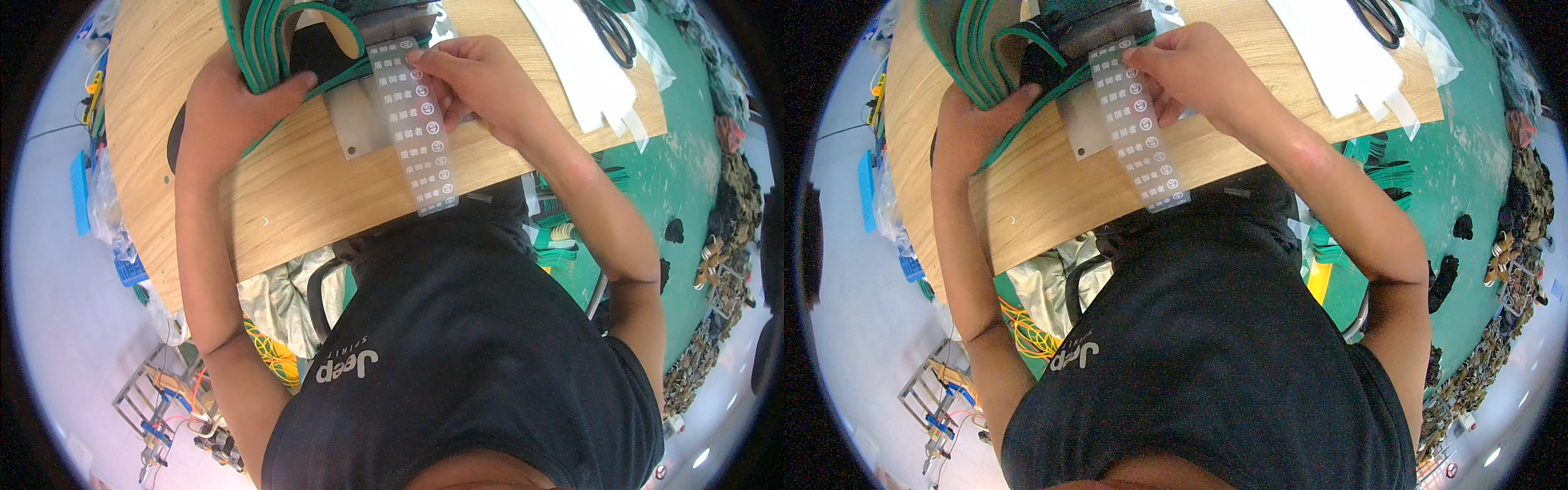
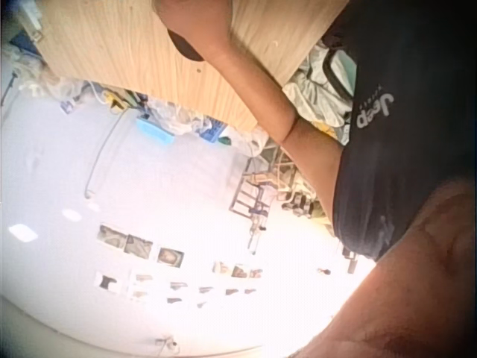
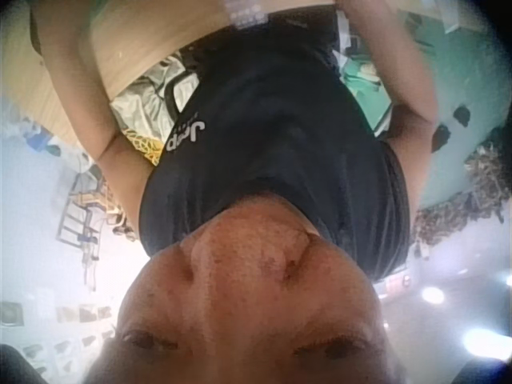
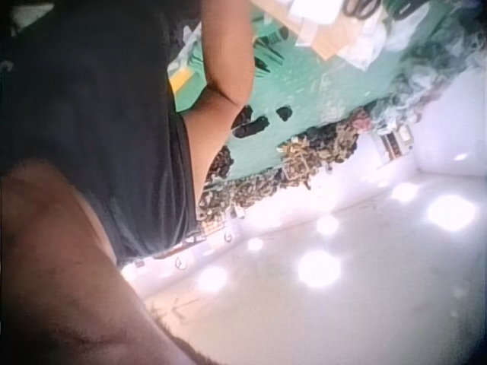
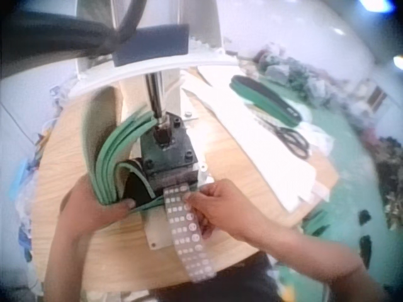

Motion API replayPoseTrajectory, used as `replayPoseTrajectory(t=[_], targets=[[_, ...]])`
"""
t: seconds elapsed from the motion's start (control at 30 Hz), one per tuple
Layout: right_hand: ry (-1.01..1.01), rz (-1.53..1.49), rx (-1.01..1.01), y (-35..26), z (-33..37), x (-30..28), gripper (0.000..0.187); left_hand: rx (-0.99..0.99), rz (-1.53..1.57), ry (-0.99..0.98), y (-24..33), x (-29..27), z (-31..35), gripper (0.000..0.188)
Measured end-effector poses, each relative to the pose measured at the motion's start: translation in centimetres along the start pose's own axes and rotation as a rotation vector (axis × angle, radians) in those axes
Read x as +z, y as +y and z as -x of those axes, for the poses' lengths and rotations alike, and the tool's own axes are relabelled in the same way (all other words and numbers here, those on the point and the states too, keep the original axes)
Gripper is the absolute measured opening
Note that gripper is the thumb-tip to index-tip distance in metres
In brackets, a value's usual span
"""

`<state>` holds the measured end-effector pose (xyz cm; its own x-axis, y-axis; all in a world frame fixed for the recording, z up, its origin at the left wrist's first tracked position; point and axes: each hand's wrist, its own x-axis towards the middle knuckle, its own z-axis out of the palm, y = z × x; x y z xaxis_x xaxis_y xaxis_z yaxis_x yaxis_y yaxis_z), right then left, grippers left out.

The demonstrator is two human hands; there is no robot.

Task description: The person places green shoe insoles into a press machine, applies a transparent label to each one, cuts individual labels from a sheet using scissors, and stacks the completed insoles together with a rubber band.

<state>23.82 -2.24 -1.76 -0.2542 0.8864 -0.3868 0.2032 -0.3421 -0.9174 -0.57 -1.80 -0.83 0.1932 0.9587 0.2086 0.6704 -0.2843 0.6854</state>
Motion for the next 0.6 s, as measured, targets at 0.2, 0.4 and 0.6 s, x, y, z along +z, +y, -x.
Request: replayPoseTrajectory(t=[0.2,0.4,0.6], targets=[[-0.031,0.053,-0.084,0.8,0.2,-0.2,0.027,0.171,-0.196,-0.008,-0.4,0.5,-0.1,0.037],[0.124,-0.338,-0.150,2.1,0.6,-2.5,0.026,0.140,-0.176,0.061,-0.3,0.3,0.4,0.030],[0.009,-0.051,-0.022,0.2,-0.6,-1.1,0.025,-0.077,0.125,0.284,-1.5,-1.5,0.1,0.026]])
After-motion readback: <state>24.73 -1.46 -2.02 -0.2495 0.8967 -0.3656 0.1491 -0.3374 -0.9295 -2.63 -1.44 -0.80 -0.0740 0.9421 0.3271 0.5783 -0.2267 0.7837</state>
